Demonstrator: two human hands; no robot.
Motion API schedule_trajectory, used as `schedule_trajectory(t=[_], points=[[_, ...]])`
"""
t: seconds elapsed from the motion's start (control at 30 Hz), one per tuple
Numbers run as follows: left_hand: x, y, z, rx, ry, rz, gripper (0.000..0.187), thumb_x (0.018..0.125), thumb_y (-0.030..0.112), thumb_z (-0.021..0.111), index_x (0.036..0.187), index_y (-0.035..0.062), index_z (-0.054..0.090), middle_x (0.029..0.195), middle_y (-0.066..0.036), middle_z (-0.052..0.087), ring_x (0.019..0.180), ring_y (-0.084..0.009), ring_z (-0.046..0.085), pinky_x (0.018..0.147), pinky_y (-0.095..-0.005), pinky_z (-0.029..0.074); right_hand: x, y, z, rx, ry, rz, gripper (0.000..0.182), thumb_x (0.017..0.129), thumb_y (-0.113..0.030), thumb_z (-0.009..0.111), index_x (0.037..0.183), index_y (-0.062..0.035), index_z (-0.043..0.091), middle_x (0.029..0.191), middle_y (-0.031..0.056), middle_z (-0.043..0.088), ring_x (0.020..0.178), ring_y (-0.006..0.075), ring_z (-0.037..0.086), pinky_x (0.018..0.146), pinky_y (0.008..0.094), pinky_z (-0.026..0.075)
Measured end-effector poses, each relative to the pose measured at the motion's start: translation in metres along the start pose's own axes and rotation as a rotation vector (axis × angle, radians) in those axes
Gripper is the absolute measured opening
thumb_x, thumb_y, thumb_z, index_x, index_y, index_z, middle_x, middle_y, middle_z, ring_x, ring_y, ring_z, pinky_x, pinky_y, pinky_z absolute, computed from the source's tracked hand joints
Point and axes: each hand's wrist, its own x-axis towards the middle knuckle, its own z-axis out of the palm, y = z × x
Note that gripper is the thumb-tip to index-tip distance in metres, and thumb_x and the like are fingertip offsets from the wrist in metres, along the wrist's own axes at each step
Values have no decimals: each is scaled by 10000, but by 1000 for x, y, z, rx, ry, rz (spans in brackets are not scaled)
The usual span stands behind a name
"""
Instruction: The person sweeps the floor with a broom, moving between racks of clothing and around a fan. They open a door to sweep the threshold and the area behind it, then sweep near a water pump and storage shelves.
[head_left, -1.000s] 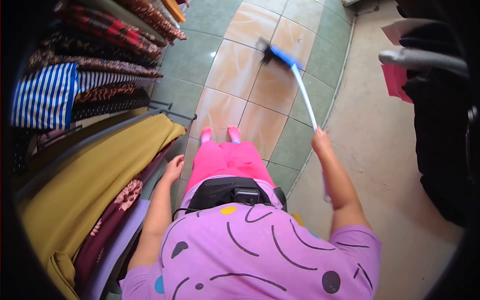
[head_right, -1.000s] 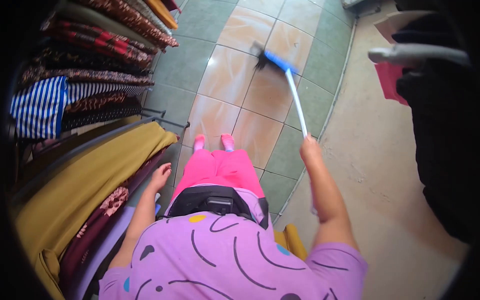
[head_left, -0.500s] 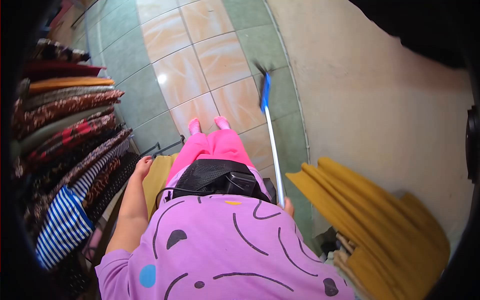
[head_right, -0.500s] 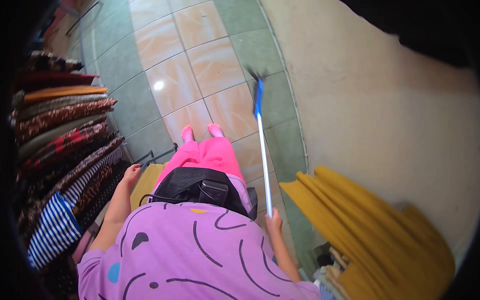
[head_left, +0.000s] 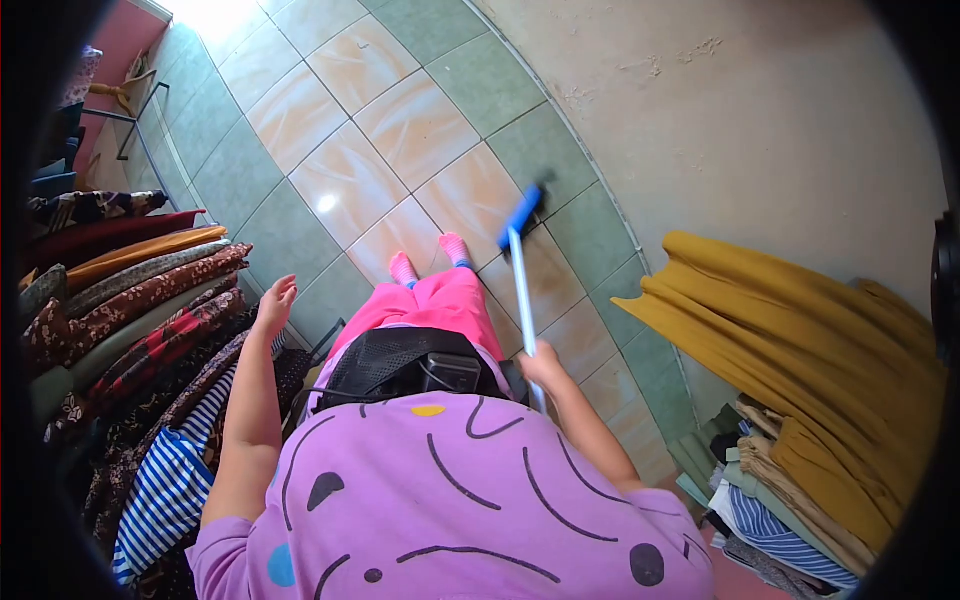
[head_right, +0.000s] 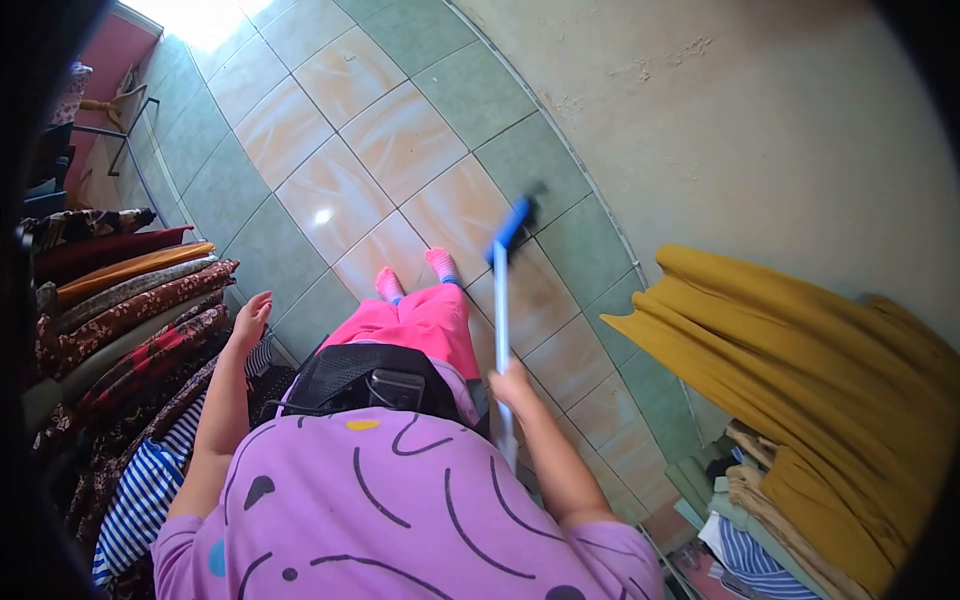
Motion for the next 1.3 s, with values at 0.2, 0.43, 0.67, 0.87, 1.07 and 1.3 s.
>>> schedule_trajectory(t=[0.2,0.43,0.67,0.87,1.07,1.3], points=[[-21,-32,4,147,-108,-56,294,753,134,466,1027,29,443,900,-114,532,827,-152,501,722,-246,392,126,-158,39,240,-267,-363,65,697,-83,471,712,-20,474,470,39,428,395,109,427,339,247,329],[-70,-107,-17,-35,141,-247,285,741,134,461,1002,21,465,755,-26,526,617,-74,443,557,-194,362,64,-75,-12,332,-194,-267,68,735,-84,440,788,-41,437,459,22,421,320,86,386,275,227,269],[-99,-146,9,50,4,-514,311,716,156,479,995,20,476,882,-112,545,806,-159,516,706,-257,397,-3,50,-64,-181,334,419,170,650,-100,472,717,56,482,648,197,536,568,329,539,512,378,433],[-64,-100,15,-142,19,-356,316,738,143,457,1028,19,445,751,-49,527,669,-107,471,599,-230,388,98,-27,-131,343,33,274,83,605,-80,488,589,1,475,480,88,460,398,198,432,377,307,325],[-44,-44,-2,-488,330,-381,294,749,134,446,1027,37,451,787,-41,538,699,-109,483,625,-230,391,177,-165,-96,-129,54,200,102,615,-31,468,525,17,462,415,84,436,340,167,450,309,282,331],[-45,-96,5,-171,-15,-382,295,718,156,482,994,51,478,838,-82,557,773,-155,527,684,-255,409,270,-402,13,-183,87,-256,94,626,-48,480,548,4,482,432,82,459,356,160,450,309,293,314]])
